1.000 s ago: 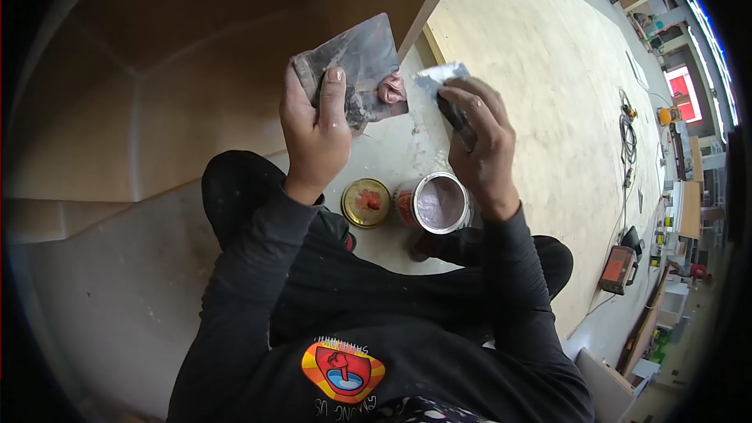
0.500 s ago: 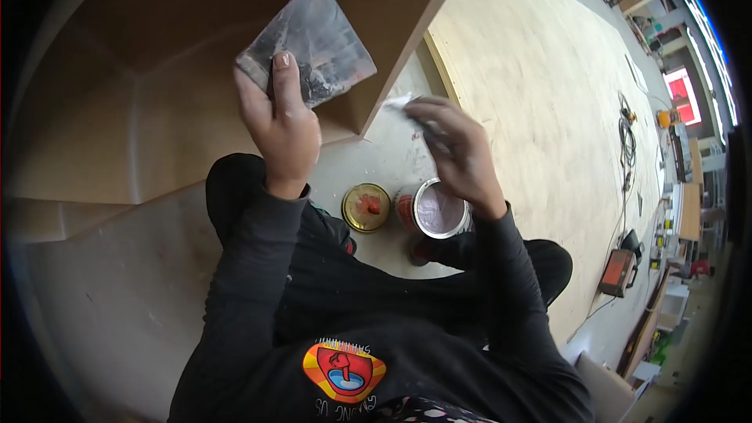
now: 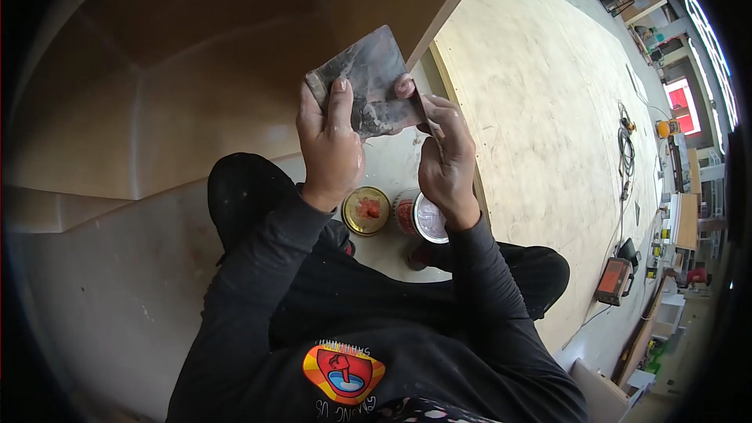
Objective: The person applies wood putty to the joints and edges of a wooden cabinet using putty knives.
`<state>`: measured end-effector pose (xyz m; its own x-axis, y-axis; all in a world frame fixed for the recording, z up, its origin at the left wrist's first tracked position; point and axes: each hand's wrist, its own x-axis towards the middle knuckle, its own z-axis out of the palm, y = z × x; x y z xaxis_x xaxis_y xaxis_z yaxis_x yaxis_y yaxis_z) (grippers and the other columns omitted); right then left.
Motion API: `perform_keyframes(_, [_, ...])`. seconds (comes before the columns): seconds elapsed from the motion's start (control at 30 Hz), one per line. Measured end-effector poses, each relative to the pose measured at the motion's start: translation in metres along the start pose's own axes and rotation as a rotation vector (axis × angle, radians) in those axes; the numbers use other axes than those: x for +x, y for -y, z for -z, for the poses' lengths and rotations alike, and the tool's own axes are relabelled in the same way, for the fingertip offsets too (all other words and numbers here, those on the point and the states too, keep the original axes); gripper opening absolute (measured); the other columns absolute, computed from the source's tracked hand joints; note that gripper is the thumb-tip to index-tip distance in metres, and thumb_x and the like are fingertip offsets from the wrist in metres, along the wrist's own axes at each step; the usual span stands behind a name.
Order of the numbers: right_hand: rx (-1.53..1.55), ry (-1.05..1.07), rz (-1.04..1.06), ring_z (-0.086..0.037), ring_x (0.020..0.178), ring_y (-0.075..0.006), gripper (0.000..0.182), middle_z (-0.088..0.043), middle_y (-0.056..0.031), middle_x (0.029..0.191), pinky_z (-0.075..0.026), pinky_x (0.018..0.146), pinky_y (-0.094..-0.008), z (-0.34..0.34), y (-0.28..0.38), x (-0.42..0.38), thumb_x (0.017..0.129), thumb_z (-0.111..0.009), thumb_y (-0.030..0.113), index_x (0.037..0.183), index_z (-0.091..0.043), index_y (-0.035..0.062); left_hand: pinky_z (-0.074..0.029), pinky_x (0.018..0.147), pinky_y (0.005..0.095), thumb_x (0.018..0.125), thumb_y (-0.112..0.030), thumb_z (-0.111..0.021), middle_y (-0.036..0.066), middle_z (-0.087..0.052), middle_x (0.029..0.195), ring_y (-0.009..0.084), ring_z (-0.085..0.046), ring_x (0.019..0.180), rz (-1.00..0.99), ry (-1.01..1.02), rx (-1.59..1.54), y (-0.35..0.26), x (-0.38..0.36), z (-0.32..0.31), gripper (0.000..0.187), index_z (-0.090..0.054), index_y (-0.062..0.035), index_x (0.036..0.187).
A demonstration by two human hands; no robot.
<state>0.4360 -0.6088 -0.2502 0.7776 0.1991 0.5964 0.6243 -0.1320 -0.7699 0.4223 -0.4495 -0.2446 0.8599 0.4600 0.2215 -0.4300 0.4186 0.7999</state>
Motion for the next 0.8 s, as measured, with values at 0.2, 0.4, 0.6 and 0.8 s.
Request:
perform_keyframes(0.2, [0.012,0.038,-0.444,-0.060,0.117,-0.0279,0.051,-0.060,-0.0125,0.129,-0.048,0.097,-0.0363,0.035,-0.006,0.000,0.082,-0.042,-0.015,0.127,-0.057,0.0033,-0.058,0.084,0.0337,0.104,-0.015,-0.050,0.009,-0.063,0.113,0.0162,-0.064,0.101,0.180,0.001,-0.254,-0.011,0.009,0.001,0.022,-0.052,-0.0034,0.123])
perform_keyframes(0.4, [0.778,0.001,-0.530,-0.052,0.131,-0.0331,0.065,-0.051,-0.0162,0.141,-0.052,0.095,-0.0465,0.050,0.016,0.010,0.106,-0.031,0.054,0.150,-0.031,0.0064,-0.064,0.073,0.0443,0.101,-0.012,-0.051,0.012,-0.064,0.118,0.0267,-0.070,0.099,0.412,0.004,-0.320,-0.013,0.013,0.000,0.024,-0.053,-0.0060,0.124])
perform_keyframes(0.6, [0.946,-0.057,-0.527,-0.055,0.128,-0.0322,0.064,-0.051,-0.0156,0.141,-0.050,0.098,-0.0463,0.034,0.020,0.010,0.106,-0.037,0.052,0.149,-0.035,0.0054,-0.055,0.092,0.0380,0.094,-0.011,-0.056,0.005,-0.063,0.117,0.0195,-0.063,0.108,0.292,-0.064,-0.286,0.000,0.005,0.004,0.029,-0.058,-0.0044,0.122])
perform_keyframes(0.8, [-0.392,0.140,-0.048,-0.060,0.115,-0.0301,0.048,-0.060,-0.0154,0.121,-0.049,0.099,-0.0372,0.043,0.051,0.023,0.078,-0.056,-0.014,0.118,-0.072,0.0077,-0.047,0.094,0.0300,0.096,-0.007,-0.055,0.005,-0.062,0.117,0.0148,-0.059,0.104,-0.022,-0.034,-0.005,0.004,0.007,0.007,0.025,-0.057,-0.0008,0.121])
